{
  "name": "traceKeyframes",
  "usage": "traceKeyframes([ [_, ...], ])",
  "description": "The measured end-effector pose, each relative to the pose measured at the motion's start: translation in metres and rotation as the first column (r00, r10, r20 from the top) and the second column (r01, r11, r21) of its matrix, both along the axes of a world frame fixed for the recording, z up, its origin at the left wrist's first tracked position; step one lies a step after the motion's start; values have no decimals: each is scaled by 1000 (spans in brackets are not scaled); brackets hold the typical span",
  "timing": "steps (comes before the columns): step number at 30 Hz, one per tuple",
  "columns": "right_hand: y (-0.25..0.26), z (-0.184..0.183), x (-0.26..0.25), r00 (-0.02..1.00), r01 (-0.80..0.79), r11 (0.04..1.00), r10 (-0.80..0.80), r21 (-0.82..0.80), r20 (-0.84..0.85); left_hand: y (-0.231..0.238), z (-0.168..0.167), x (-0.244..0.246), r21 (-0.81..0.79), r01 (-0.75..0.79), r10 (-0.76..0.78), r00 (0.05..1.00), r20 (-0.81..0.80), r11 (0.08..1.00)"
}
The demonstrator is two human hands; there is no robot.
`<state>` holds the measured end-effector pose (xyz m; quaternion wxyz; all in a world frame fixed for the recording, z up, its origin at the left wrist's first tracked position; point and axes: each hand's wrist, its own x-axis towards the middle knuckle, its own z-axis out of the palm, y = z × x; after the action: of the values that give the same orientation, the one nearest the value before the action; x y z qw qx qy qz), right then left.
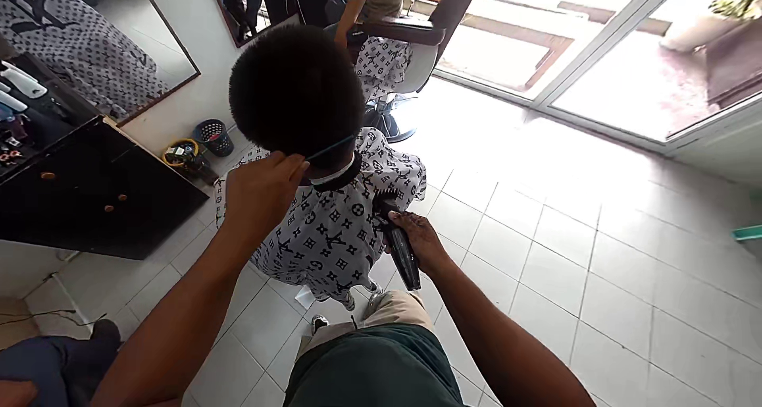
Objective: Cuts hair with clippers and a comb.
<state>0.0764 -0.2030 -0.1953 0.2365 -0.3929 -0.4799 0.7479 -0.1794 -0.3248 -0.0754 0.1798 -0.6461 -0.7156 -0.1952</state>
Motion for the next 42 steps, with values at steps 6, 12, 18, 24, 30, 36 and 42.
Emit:
traceKeyframes([
  [6,42,17,-30,968,-252,961,249,112,40,4,7,18,134,35,-48,994,94,990],
  [12,82,36,-64,825,-565,768,532,302,191,21,32,29,228,-183,138,970,202,956],
  [18,93,35,-74,764,-638,663,610,391,212,29,24,53,177,-314,287,944,165,933],
  [24,101,37,-75,721,-687,646,662,332,204,30,31,58,134,-348,332,934,130,928],
  [30,98,46,-71,748,-646,597,619,475,239,31,31,57,107,-329,318,942,108,938],
  [36,93,45,-73,784,-577,627,604,523,141,30,30,54,112,-310,300,949,93,944],
  [42,99,42,-71,742,-665,665,640,340,198,29,31,54,118,-316,308,948,85,941],
])
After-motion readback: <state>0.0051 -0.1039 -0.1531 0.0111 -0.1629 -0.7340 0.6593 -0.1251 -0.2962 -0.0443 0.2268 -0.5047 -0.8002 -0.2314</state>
